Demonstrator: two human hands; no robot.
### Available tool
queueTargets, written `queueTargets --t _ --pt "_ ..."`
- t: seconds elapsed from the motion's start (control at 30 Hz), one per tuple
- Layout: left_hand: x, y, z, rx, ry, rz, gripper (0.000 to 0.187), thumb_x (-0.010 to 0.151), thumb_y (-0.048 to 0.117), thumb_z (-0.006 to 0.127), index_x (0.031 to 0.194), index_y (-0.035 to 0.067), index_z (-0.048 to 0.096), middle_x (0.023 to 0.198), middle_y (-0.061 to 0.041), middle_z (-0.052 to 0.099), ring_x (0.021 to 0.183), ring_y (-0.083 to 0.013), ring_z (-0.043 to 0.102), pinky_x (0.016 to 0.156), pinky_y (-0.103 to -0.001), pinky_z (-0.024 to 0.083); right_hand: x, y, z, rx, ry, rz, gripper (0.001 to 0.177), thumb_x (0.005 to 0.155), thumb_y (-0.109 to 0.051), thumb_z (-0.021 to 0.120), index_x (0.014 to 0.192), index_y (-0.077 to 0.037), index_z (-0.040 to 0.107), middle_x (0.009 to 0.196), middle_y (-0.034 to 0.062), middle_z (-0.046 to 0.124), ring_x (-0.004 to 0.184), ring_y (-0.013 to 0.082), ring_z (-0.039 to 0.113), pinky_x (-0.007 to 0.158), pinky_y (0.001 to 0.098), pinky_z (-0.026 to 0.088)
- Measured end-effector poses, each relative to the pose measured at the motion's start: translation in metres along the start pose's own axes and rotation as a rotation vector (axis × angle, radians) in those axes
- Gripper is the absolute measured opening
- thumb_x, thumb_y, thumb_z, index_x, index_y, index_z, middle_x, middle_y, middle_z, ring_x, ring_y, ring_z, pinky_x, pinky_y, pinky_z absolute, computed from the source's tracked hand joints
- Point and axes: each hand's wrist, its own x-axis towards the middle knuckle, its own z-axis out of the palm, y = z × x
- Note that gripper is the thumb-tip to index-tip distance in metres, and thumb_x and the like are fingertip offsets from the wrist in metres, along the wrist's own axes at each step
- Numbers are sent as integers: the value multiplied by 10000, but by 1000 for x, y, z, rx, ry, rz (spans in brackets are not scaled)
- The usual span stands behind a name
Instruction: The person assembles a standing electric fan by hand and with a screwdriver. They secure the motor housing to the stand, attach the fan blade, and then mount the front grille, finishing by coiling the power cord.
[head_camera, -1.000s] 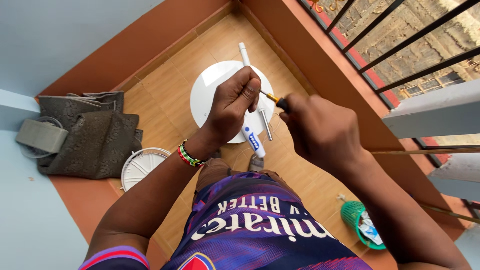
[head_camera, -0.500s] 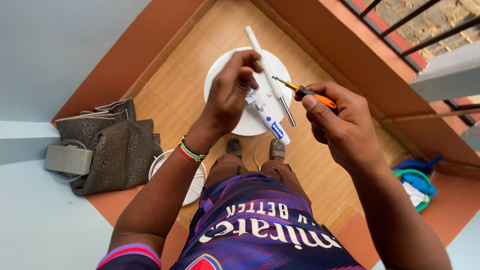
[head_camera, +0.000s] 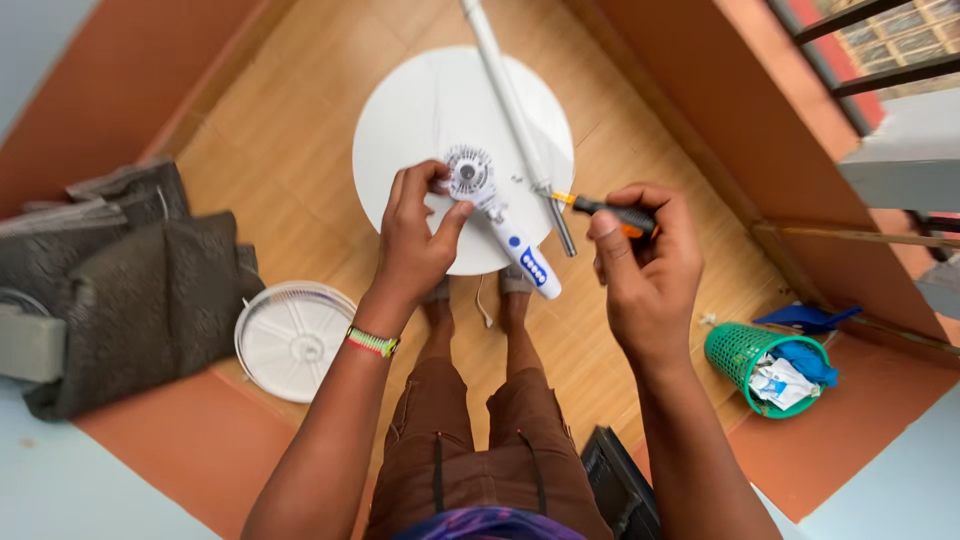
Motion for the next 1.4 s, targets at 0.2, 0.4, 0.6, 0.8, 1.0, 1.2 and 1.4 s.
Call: queueTargets --t 0.2,0.4,0.6,0.8,1.0,1.2,1.4 --pt "14 -104 58 265 -68 54 863 712 131 887 1456 92 452 1526 -199 398 1409 -411 346 1100 -529 276 23 94 8 -105 -51 -2 222 1109 -72 632 1281 32 538 1003 85 656 774 95 610 666 235 525" --pt "27 -170 88 318 -55 72 544 948 138 800 1452 188 602 1569 -38 487 1472 -281 406 1194 -471 327 32 172 17 -156 -146 43 238 1131 -60 606 1324 60 536 1088 142 695 859 132 672 765 273 595" --pt "52 -190 94 430 -70 365 276 963 47 741 1230 116 742 1264 18 701 1290 -238 556 1070 -429 388 38 230 45 70 12 133 235 1146 -86 574 1319 38 476 1125 160 649 966 206 734 842 337 660" --pt "55 -181 95 447 -12 475 178 959 -29 735 1114 59 753 1176 -7 718 1237 -201 606 1064 -391 455 43 258 75 268 202 266 270 1086 -98 556 1300 14 438 1134 171 617 1034 251 739 829 391 697" --pt "50 -171 99 431 4 478 146 970 -13 727 1103 44 743 1159 -37 717 1224 -216 627 1042 -398 493 38 263 85 242 170 191 273 1109 -101 543 1329 10 425 1214 182 594 1138 246 712 910 395 655" --pt "51 -167 102 448 -6 467 162 951 -31 727 1092 45 752 1146 -32 729 1191 -216 628 978 -391 509 42 270 84 244 157 160 268 1116 -90 528 1341 6 420 1236 180 597 1169 242 695 973 405 661" --pt "50 -170 101 428 -15 453 181 936 -54 724 1088 42 744 1149 -37 729 1186 -222 633 995 -378 528 43 278 87 251 150 129 274 1121 -101 530 1347 1 412 1238 179 594 1176 249 698 982 408 639"
